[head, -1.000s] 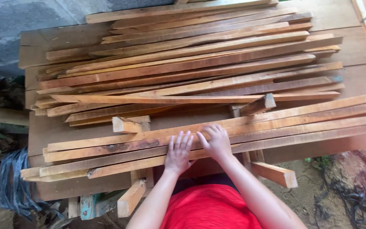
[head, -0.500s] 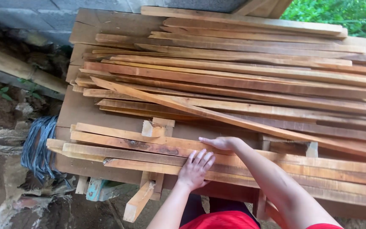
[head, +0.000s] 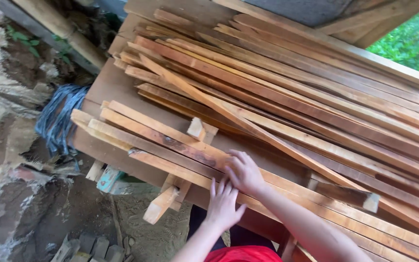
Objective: Organizing and bundling wooden slats in a workshop.
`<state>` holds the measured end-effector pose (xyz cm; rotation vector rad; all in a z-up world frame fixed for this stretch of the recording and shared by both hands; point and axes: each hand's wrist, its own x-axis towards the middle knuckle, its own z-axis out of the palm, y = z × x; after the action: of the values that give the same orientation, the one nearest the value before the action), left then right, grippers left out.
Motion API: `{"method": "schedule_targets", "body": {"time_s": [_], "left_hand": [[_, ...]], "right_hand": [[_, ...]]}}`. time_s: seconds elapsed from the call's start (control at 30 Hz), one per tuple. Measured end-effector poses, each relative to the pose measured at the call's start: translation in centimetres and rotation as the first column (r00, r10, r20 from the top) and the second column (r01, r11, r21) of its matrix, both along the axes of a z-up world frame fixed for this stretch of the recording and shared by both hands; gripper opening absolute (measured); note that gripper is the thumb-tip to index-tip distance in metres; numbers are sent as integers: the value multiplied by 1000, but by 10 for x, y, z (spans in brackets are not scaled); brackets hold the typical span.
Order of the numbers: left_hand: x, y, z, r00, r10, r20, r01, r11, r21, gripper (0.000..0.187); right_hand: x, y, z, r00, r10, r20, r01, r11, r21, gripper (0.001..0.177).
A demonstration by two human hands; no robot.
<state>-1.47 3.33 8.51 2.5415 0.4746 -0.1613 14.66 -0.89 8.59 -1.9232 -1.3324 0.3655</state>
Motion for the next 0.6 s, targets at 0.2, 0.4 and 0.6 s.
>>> {"method": "schedule_targets", "body": {"time_s": [0.2,0.4,0.6], "left_hand": [[-102,29,59,718,635,285,-420,722,-551,13],[-117,80,88,698,650,302,-394,700,-596,25],[-106,187,102,357,888,290,-411,428,-805,47]], "right_hand": [[-62,94,-2,980,184,-75,-177,980,93,26],[-84,222,-39,988,-14,157,35,991,-131,73],[-48,279,-78,972,-102,-212,-83,696,-714,88]]}}
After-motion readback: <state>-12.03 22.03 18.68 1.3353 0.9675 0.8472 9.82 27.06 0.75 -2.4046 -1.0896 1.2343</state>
